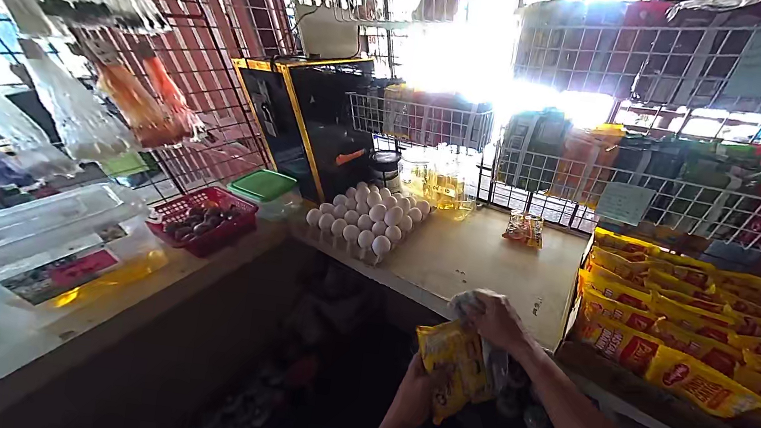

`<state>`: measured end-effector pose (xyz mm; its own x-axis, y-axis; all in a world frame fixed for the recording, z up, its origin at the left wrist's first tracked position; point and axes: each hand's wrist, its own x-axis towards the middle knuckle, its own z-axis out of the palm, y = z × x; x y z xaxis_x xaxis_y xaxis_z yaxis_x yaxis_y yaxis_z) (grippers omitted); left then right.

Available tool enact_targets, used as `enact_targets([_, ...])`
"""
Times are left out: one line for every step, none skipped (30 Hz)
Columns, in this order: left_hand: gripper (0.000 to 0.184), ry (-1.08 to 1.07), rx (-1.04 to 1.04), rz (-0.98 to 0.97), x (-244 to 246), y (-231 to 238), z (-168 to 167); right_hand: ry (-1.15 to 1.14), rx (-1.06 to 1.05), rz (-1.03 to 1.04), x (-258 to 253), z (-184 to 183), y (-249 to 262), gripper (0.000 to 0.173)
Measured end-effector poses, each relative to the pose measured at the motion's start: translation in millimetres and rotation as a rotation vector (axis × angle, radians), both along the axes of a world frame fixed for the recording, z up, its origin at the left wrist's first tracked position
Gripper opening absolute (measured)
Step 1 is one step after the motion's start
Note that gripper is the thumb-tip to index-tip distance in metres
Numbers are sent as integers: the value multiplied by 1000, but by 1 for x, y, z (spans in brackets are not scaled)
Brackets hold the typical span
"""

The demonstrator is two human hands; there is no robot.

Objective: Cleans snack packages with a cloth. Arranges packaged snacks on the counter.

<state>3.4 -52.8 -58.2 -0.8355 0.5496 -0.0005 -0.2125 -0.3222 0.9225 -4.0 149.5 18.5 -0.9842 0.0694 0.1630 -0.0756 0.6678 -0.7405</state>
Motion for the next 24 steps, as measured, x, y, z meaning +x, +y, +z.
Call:
enact_targets([39, -49, 45, 73, -1, 2, 3, 137, -51, -72, 6, 4, -5, 34])
enact_targets([38, -95, 87, 126, -2, 6, 8, 277, -72, -84, 12, 4, -14, 32])
enact_targets([36, -138, 130, 157, -2, 11, 12, 388, -49, -34, 17, 0, -24, 32])
enact_targets([30, -165, 177, 175, 0, 16, 15, 457, 29, 44, 22, -8, -35, 33])
enact_targets([27, -185, 224, 197, 1, 21, 15, 499, 144, 117, 27, -21, -44, 35])
enact_targets([29, -225, 275, 214, 1, 24, 16, 557, 262, 161, 31, -35, -48, 36])
enact_targets([31, -295, 313, 228, -1, 24, 17, 596, 338, 203, 37, -47, -46, 39])
enact_targets([31, -389, 328, 240, -4, 24, 20, 627, 387, 250, 42, -57, -39, 43])
enact_targets([31, -487, 310, 249, -7, 24, 24, 652, 428, 284, 47, -66, -29, 51])
enact_targets([33, -547, 277, 231, -8, 26, 28, 664, 450, 298, 52, -73, -20, 57])
enact_targets([36, -559, 245, 181, -6, 27, 31, 690, 448, 287, 55, -78, -12, 58])
enact_targets([39, -512, 220, 103, -3, 27, 35, 750, 422, 244, 56, -79, -6, 52])
enact_targets([46, -414, 207, 21, -1, 26, 40, 807, 380, 183, 57, -77, -2, 44])
enact_targets([51, -276, 167, -14, -1, 24, 47, 842, 301, 116, 59, -73, -1, 34])
enact_targets([50, -128, 91, 27, -4, 22, 51, 842, 161, 41, 63, -66, -3, 31])
enact_targets([49, -1, 2, 106, -10, 19, 51, 790, -33, -52, 69, -58, -8, 38])
enact_targets([54, 83, -64, 153, -18, 16, 48, 683, -249, -148, 77, -49, -12, 48])
enact_targets([66, 132, -100, 139, -26, 14, 44, 544, -485, -209, 83, -39, -14, 52])
enact_targets([83, 165, -114, 92, -32, 12, 41, 409, -729, -251, 87, -30, -14, 51])
enact_targets([95, 183, -105, 25, -35, 13, 40, 326, -939, -263, 90, -27, -13, 46])
enact_targets([100, 179, -73, -49, -37, 16, 40, 288, -1097, -256, 92, -28, -12, 37])
enact_targets([96, 171, -44, -117, -37, 19, 41, 274, -1194, -242, 93, -33, -11, 30])
enact_targets([86, 177, -30, -166, -38, 23, 42, 274, -1248, -232, 95, -38, -10, 26])
enact_targets([73, 198, -46, -198, -39, 26, 44, 273, -1265, -226, 97, -43, -9, 25])
